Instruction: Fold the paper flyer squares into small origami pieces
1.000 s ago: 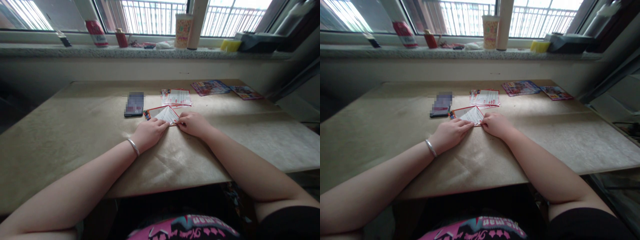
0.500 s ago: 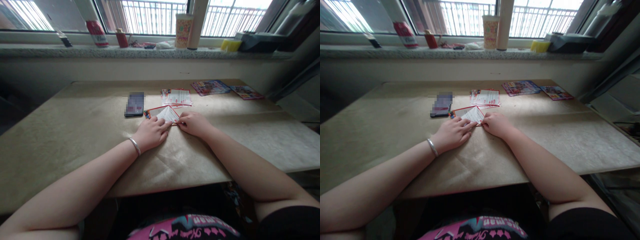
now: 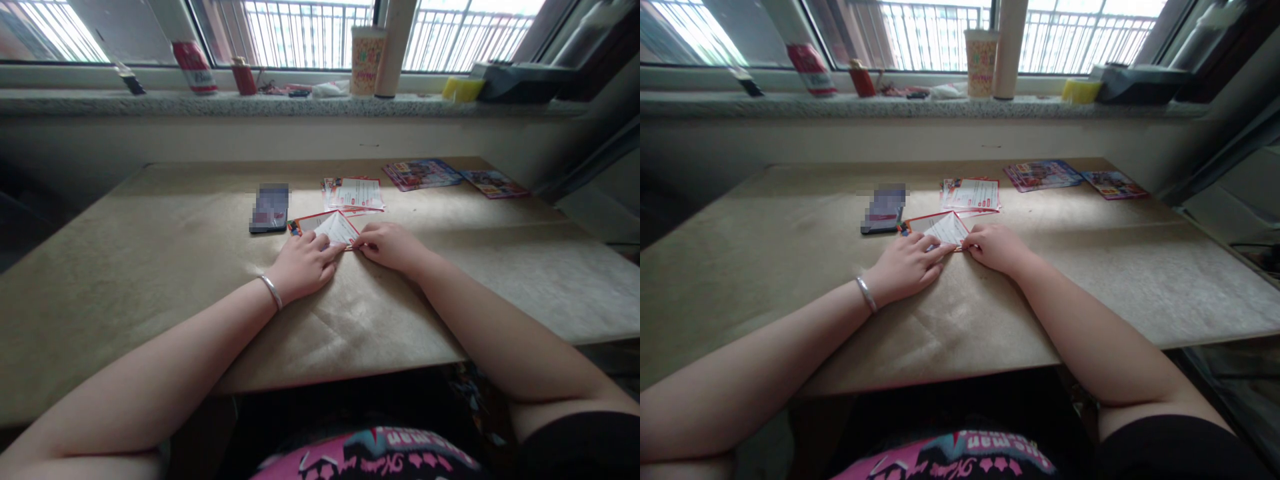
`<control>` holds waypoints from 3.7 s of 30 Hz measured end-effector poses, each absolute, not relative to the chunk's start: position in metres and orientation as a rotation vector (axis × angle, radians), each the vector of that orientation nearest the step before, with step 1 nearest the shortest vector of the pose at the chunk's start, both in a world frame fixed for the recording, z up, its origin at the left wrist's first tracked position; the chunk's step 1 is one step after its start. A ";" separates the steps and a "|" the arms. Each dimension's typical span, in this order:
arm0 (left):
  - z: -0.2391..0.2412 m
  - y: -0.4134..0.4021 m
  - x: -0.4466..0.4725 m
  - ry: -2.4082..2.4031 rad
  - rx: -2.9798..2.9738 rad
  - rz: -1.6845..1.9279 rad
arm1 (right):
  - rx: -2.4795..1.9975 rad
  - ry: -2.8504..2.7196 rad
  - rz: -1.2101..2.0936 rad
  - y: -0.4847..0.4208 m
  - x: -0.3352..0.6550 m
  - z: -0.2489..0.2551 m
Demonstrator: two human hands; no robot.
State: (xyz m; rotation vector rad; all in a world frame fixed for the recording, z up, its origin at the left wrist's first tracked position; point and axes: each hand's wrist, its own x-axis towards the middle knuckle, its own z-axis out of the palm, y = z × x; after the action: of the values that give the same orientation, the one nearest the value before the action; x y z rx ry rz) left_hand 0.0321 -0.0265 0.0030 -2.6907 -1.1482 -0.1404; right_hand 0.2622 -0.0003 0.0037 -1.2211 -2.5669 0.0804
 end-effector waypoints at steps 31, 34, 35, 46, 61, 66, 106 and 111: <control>0.004 -0.022 0.034 -1.007 -2.795 -0.117 | -1.226 -2.659 0.014 0.000 0.269 0.008; 0.004 -0.022 0.034 -1.005 -2.789 -0.112 | -1.251 -2.688 -0.007 0.000 0.271 0.011; 0.004 -0.022 0.034 -1.005 -2.788 -0.109 | -1.266 -2.689 -0.001 0.000 0.273 0.012; 0.004 -0.022 0.033 -1.001 -2.802 -0.122 | -1.367 -2.674 0.119 0.006 0.288 0.016; 0.002 -0.021 0.033 -0.966 -2.786 -0.112 | -1.351 -2.528 0.333 0.014 0.295 0.012; 0.003 -0.021 0.032 -0.950 -2.786 -0.118 | -1.103 -2.487 0.205 0.009 0.279 0.007; 0.023 -0.004 -0.003 -0.918 -2.872 -0.081 | -1.227 -2.733 -0.162 -0.005 0.260 0.016; 0.026 0.001 -0.013 -0.889 -2.905 -0.076 | -1.239 -2.728 -0.142 -0.004 0.261 0.015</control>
State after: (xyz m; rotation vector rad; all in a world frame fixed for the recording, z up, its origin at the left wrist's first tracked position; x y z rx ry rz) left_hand -0.0135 0.0009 0.0257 -2.9054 -0.8890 -0.0762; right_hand 0.2608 -0.0043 0.0146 -1.2386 -2.7282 -0.1418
